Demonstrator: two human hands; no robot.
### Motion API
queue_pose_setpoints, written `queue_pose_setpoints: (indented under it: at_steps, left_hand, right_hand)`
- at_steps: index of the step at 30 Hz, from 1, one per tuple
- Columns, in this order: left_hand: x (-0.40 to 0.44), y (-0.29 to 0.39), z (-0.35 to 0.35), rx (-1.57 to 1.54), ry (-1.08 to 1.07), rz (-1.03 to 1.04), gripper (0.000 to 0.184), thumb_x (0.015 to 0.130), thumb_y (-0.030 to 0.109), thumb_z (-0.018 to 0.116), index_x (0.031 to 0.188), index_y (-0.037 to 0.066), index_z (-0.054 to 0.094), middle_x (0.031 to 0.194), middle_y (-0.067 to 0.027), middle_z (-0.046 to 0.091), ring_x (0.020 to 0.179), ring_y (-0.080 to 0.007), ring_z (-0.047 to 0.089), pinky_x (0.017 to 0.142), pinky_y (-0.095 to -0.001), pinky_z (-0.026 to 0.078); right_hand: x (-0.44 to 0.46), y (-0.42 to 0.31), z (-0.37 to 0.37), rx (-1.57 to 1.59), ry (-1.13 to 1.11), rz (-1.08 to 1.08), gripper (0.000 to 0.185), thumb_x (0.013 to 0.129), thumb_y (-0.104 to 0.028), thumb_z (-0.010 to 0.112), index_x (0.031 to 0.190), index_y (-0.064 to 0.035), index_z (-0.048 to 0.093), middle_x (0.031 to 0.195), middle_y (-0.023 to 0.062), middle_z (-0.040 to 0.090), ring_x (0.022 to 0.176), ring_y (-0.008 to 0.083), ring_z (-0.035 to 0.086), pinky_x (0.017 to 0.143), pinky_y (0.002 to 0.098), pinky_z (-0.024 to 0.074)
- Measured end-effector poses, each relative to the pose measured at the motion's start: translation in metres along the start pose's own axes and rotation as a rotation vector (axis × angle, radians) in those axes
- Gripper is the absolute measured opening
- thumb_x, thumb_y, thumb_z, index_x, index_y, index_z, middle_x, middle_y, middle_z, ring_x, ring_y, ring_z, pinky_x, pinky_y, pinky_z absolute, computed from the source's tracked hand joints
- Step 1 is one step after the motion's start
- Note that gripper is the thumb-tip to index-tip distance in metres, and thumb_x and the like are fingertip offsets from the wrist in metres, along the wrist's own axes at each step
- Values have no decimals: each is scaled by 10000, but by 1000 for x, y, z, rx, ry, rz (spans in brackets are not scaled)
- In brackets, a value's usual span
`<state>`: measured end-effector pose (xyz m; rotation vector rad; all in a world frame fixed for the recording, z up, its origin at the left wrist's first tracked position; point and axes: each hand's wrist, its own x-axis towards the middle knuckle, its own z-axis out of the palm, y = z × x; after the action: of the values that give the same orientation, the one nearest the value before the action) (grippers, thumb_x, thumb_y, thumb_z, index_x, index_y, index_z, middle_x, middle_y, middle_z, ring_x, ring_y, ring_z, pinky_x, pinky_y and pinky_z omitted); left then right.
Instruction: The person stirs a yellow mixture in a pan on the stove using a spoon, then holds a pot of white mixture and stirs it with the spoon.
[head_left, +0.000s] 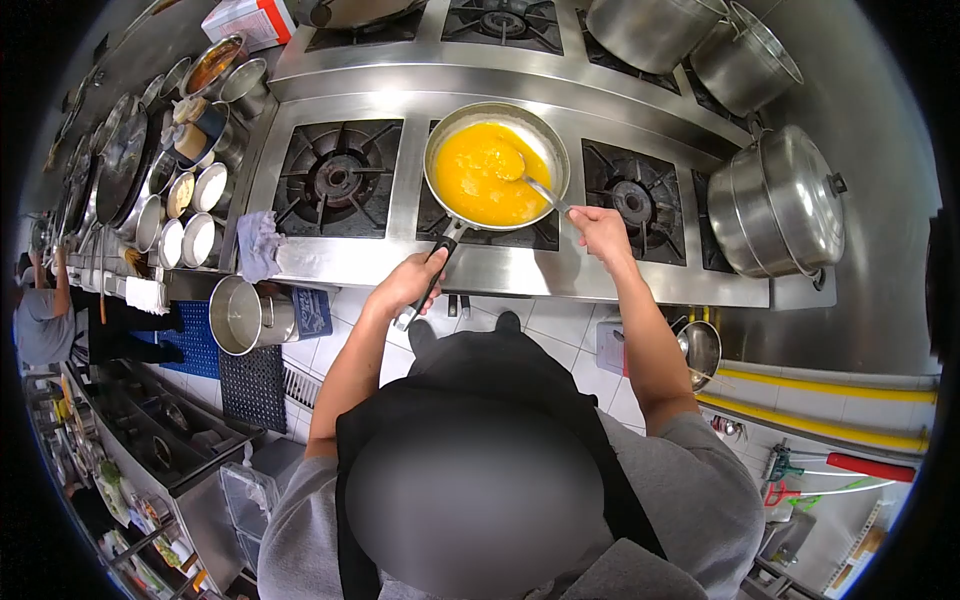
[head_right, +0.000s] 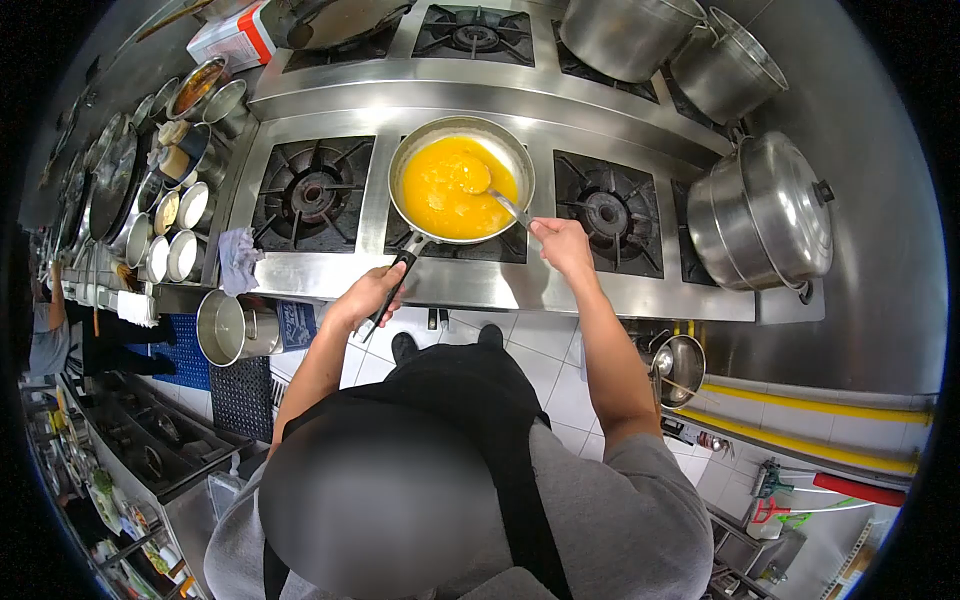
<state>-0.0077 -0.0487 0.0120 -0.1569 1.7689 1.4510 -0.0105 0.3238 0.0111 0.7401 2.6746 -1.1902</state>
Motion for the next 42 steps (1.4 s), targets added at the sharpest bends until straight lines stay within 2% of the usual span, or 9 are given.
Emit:
queue_pose_setpoints:
  at_steps: [4,11,13,18,23,31,35,36,42]
  left_hand:
    - [1,-2,-1,16,-1,12,530,1122,529,462,991,23,550,651,-20,518,450,-135,481,408,-306,432]
    - [-2,1,0,-2,6,10,530,1121,511,475,971,8,547,644,-27,519,439,-148,488,410,-326,430]
    - [-3,3,0,-4,4,0,528,1122,508,470,979,6,548,643,-26,517,441,-149,486,412,-327,430]
    - [-1,0,-1,-12,1,10,534,1122,514,470,986,3,549,644,-26,516,443,-150,485,414,-330,430]
    - [-2,1,0,-12,2,9,538,1121,517,471,985,2,548,645,-28,515,443,-152,485,414,-331,429]
    - [-2,1,0,-13,-2,14,533,1119,516,477,980,7,549,649,-28,519,444,-145,482,413,-327,428]
    - [-3,2,1,-4,3,14,534,1119,518,476,976,10,553,643,-21,517,445,-142,481,413,-325,431]
    - [-4,4,1,-1,6,9,528,1120,517,472,980,14,550,641,-23,519,447,-139,480,410,-318,430]
    - [-2,1,0,2,0,18,527,1122,512,470,990,8,549,642,-27,524,450,-138,482,406,-312,431]
  right_hand:
    - [-17,-23,-8,319,-144,148,308,998,-269,743,1224,-67,796,758,-19,695,564,68,562,541,263,453]
    - [-23,-38,-34,265,-19,-35,314,1006,-297,744,1259,-118,795,735,-36,643,539,49,498,476,242,361]
    - [-25,-44,-48,176,82,-183,354,995,-317,747,1277,-106,780,754,1,689,595,87,583,595,279,482]
    - [-50,-78,-81,35,220,-134,342,990,-358,747,1289,-196,780,840,36,763,683,145,676,699,323,533]
    - [-44,-65,-72,-212,366,-207,340,992,-445,701,1305,-324,759,1115,110,792,1023,351,750,875,432,579]
    - [-5,-20,-19,-599,340,-302,339,999,-449,664,1302,-325,752,1013,133,774,891,389,747,790,503,597]
    - [7,-13,6,-258,174,-197,308,1015,-413,640,1268,-307,781,1018,139,785,978,390,745,843,508,591]
    - [19,-5,13,-174,96,-175,317,1005,-360,708,1272,-208,787,801,101,758,610,193,693,603,363,552]
    - [-1,-25,8,363,-207,140,304,1005,-302,739,1261,-150,796,677,2,636,473,54,468,428,250,354]
